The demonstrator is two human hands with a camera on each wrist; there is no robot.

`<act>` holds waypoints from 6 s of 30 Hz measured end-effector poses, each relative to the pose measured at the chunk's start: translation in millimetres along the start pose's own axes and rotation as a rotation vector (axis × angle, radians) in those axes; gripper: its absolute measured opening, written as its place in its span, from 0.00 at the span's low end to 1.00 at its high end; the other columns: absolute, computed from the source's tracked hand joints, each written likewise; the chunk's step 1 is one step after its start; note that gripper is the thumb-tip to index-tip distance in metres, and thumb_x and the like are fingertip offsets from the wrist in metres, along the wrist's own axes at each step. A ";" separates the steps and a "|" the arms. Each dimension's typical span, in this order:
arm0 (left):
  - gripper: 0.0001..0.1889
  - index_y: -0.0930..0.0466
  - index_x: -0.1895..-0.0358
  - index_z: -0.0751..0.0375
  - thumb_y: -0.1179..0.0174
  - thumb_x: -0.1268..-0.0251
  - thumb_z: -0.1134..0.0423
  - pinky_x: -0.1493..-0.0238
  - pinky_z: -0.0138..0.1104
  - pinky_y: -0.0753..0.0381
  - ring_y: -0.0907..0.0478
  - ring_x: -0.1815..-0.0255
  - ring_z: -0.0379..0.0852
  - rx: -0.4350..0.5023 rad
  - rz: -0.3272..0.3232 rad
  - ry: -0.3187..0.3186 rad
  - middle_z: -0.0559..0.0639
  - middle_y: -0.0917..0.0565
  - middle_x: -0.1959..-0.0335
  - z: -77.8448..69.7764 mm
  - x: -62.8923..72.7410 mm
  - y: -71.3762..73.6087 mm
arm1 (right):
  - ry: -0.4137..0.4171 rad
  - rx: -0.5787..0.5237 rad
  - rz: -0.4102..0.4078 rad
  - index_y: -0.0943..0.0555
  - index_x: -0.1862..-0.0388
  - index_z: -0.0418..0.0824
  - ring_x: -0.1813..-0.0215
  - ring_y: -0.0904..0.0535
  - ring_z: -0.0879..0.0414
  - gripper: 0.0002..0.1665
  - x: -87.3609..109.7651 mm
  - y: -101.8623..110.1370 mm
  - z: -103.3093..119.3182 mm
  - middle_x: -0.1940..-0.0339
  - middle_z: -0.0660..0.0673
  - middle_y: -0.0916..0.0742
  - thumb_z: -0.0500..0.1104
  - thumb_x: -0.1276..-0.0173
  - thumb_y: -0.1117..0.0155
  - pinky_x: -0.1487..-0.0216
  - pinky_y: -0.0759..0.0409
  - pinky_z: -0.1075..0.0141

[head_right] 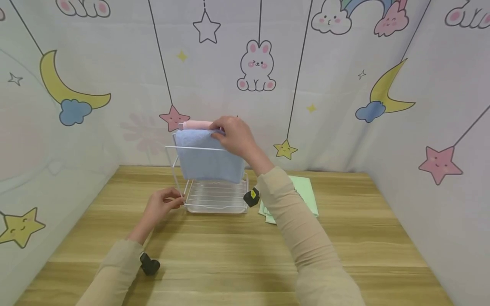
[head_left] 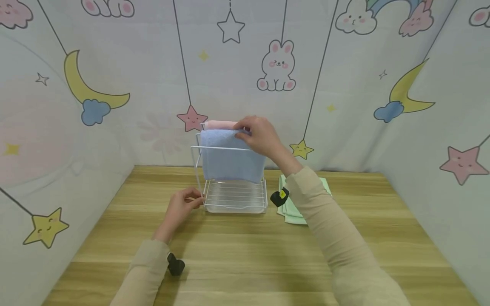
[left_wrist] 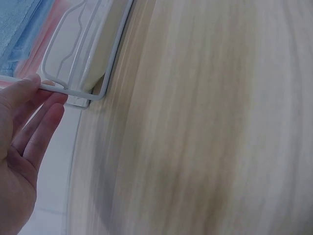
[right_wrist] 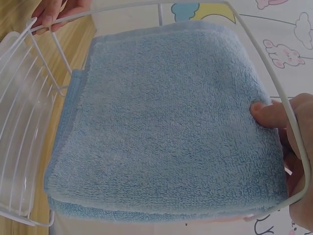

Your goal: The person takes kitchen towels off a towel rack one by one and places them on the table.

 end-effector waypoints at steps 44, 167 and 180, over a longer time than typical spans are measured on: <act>0.04 0.19 0.63 0.70 0.36 0.36 0.72 0.64 0.28 0.12 0.13 0.64 0.62 -0.011 0.013 -0.001 0.67 0.14 0.62 -1.3 -0.3 0.3 | 0.144 -0.028 0.016 0.15 0.51 0.39 0.45 0.17 0.52 0.11 -20.5 32.3 22.3 0.50 0.43 0.11 0.34 0.30 0.38 0.38 0.18 0.63; 0.05 0.18 0.63 0.70 0.35 0.38 0.71 0.64 0.27 0.12 0.12 0.64 0.59 -0.003 -0.005 -0.004 0.67 0.13 0.62 5.0 -2.2 -2.2 | -0.323 0.213 0.310 0.13 0.54 0.48 0.59 0.25 0.80 0.13 270.7 194.1 -215.0 0.60 0.70 0.15 0.35 0.37 0.31 0.64 0.26 0.82; 0.06 0.18 0.62 0.71 0.34 0.38 0.71 0.65 0.28 0.12 0.13 0.64 0.62 0.003 0.006 -0.026 0.67 0.13 0.61 4.4 -3.6 -1.6 | -0.441 0.196 0.388 0.17 0.48 0.33 0.52 0.19 0.44 0.15 245.5 144.2 -257.0 0.50 0.32 0.13 0.31 0.32 0.42 0.51 0.17 0.51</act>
Point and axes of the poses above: each hand's wrist, its own x-axis away from the middle knuckle, its own y-axis out of the back of the hand, z = x × y, the point moved 4 cm from there along -x, towards the middle knuckle
